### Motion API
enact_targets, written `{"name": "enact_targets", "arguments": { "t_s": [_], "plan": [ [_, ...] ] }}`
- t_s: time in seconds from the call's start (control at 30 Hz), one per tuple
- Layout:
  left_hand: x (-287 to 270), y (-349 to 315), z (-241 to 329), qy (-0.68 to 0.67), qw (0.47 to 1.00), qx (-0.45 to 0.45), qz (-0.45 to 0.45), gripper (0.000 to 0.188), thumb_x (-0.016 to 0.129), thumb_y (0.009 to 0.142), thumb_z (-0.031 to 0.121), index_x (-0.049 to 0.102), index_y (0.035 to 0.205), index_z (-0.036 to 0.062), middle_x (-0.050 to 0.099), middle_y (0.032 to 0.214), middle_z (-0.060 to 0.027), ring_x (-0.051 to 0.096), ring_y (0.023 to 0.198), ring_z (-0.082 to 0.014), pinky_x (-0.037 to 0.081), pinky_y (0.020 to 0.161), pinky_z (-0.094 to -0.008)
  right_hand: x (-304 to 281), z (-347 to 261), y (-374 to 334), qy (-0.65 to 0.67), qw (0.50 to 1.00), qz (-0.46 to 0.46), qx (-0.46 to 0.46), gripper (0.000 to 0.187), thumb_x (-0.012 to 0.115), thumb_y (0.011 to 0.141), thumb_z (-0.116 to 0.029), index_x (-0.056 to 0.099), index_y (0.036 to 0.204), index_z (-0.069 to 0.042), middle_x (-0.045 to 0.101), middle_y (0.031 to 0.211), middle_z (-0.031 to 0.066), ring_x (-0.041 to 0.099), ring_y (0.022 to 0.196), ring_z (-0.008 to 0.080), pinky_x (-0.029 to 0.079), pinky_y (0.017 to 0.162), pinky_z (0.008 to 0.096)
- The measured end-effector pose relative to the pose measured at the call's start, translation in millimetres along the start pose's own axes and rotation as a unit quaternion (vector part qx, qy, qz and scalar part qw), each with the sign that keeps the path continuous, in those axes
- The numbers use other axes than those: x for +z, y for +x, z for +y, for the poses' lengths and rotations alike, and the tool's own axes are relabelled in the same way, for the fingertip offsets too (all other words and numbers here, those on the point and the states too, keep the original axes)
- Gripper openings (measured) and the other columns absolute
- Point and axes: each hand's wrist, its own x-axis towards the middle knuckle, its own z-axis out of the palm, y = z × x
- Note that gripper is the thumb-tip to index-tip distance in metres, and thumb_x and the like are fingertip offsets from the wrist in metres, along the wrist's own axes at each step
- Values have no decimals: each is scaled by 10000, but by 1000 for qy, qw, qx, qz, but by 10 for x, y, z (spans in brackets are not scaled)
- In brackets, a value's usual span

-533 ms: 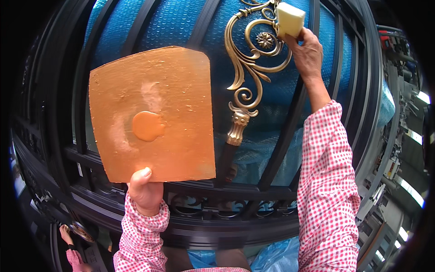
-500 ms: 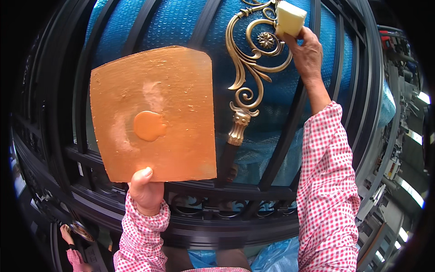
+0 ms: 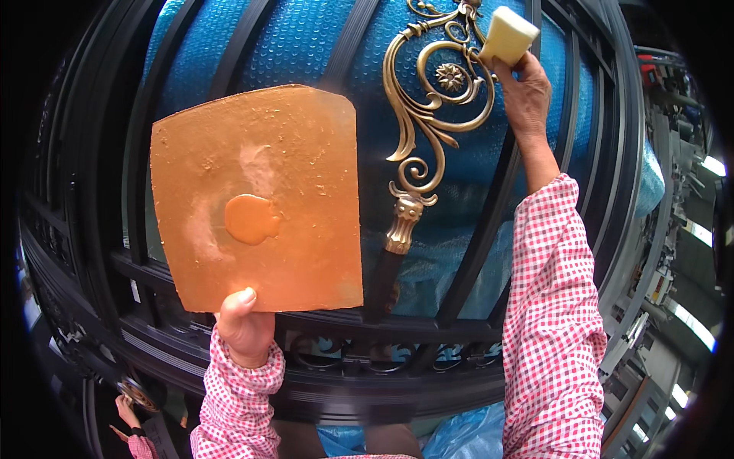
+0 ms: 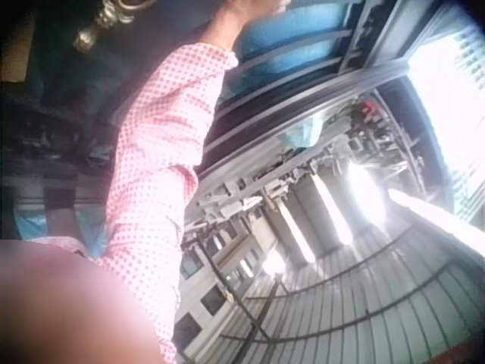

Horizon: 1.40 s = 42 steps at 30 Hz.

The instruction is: The person rubs a white wax block onto a brown paste board, then applies the paste to ornate metal scrollwork on a large black gate. The person repeats this process on multiple decorative elements of the gate.

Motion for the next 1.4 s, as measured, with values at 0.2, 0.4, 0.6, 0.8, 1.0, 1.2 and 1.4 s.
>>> {"name": "enact_targets", "arguments": {
  "t_s": [0.2, 0.4, 0.6, 0.8, 1.0, 1.2, 1.4],
  "plan": [
    [-130, 19, -14, -13, 999, -41, 4, 593, 531, 717, 105, 389, 1285, 8, 513, 1203, -126, 517, 1099, -262, 422, 924, -388, 194, 38, 103, -85, 994, -16, -71, 359, 703, 741, -390, 660, 898, -71, 650, 833, 84, 620, 799, 267, 472, 715, 390],
    [-148, 20, 20, -14, 999, -41, 1, 589, 532, 712, 94, 396, 1279, 12, 515, 1197, -127, 520, 1092, -265, 424, 920, -391, 17, 12, -24, -34, 999, 2, -31, 341, 708, 743, -371, 671, 928, -86, 650, 813, 81, 623, 783, 245, 473, 689, 359],
    [-178, 1, 32, -8, 999, -44, 27, 592, 533, 712, 99, 394, 1281, 13, 513, 1198, -124, 519, 1092, -264, 424, 922, -392, 102, 78, 184, -55, 997, -54, 27, 308, 682, 761, -353, 658, 920, -90, 656, 870, 84, 623, 834, 253, 462, 741, 399],
    [-103, -12, 22, -13, 999, -35, 21, 594, 532, 710, 98, 394, 1282, 15, 502, 1213, -124, 518, 1092, -264, 422, 925, -393, 180, 87, 204, -109, 991, -43, -65, 318, 684, 757, -359, 659, 935, -98, 646, 832, 70, 616, 799, 254, 455, 773, 392],
    [-209, 0, 15, 4, 999, -45, 14, 569, 526, 715, 93, 411, 1266, 14, 519, 1189, -124, 522, 1084, -257, 422, 922, -386, 147, 65, 220, -113, 990, -69, -49, 350, 687, 749, -371, 649, 928, -73, 651, 864, 97, 618, 827, 266, 463, 741, 415],
    [-168, -11, 35, -7, 999, -41, 20, 539, 527, 722, 101, 435, 1245, 10, 539, 1159, -121, 541, 1053, -248, 439, 887, -375, -166, 187, -251, -98, 993, -61, -7, 314, 704, 735, -337, 622, 817, -46, 601, 754, 107, 587, 739, 283, 450, 652, 381],
    [-135, -23, 84, -2, 999, -27, -40, 557, 530, 766, 150, 396, 1285, 1, 536, 1205, -126, 554, 1059, -235, 457, 879, -356, -327, -53, -679, 37, 991, -88, 94, 311, 697, 744, -296, 644, 924, -48, 630, 813, 104, 604, 741, 234, 460, 678, 335]
  ]
}}
